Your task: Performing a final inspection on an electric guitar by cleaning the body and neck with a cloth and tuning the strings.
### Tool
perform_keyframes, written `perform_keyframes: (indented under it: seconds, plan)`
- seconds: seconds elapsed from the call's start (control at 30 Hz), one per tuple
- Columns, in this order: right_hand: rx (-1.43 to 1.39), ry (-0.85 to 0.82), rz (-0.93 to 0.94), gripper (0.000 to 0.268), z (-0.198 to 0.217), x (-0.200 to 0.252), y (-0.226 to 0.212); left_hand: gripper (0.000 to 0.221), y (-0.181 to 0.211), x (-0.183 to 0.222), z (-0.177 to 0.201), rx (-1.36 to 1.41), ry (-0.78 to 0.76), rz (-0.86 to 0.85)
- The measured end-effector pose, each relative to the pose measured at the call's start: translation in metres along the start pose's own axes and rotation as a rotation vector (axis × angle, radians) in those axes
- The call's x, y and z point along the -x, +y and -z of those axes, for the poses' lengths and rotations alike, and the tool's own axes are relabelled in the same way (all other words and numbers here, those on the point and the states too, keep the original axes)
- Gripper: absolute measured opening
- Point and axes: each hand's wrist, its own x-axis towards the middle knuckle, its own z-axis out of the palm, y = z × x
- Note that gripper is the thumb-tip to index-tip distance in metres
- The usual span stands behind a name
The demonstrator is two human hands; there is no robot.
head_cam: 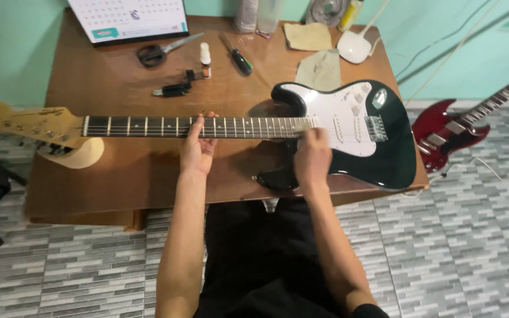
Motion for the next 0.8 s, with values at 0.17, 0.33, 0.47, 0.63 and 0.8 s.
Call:
perform_keyframes:
  seconds: [0.17, 0.33, 0.47, 0.63, 0.8]
  plan:
    - [-0.617, -0.004, -0.017, 0.016, 0.019, -0.032, -0.059, 0.026, 0.012, 0.021, -0.005, -0.029, -0.009, 0.014]
    - [-0.947, -0.118, -0.074, 0.011, 0.001, -0.081, -0.044, 0.021, 0.014, 0.035, 0.023, -0.161, 0.041, 0.003]
    - [-1.229, -0.281, -0.173, 0.005, 0.048, -0.083, -0.074, 0.055, 0.040, 0.128, -0.038, -0.732, 0.084, -0.061]
    - [-1.291, -0.399, -0.082, 0.013, 0.092, -0.021, -0.107, 0.056, 0.011, 0.164, -0.063, -0.596, -0.245, -0.144]
    - [-1.307, -0.384, -0.149, 0.007, 0.091, 0.009, -0.100, 0.021, 0.006, 0.167, -0.060, -0.824, -0.134, -0.190]
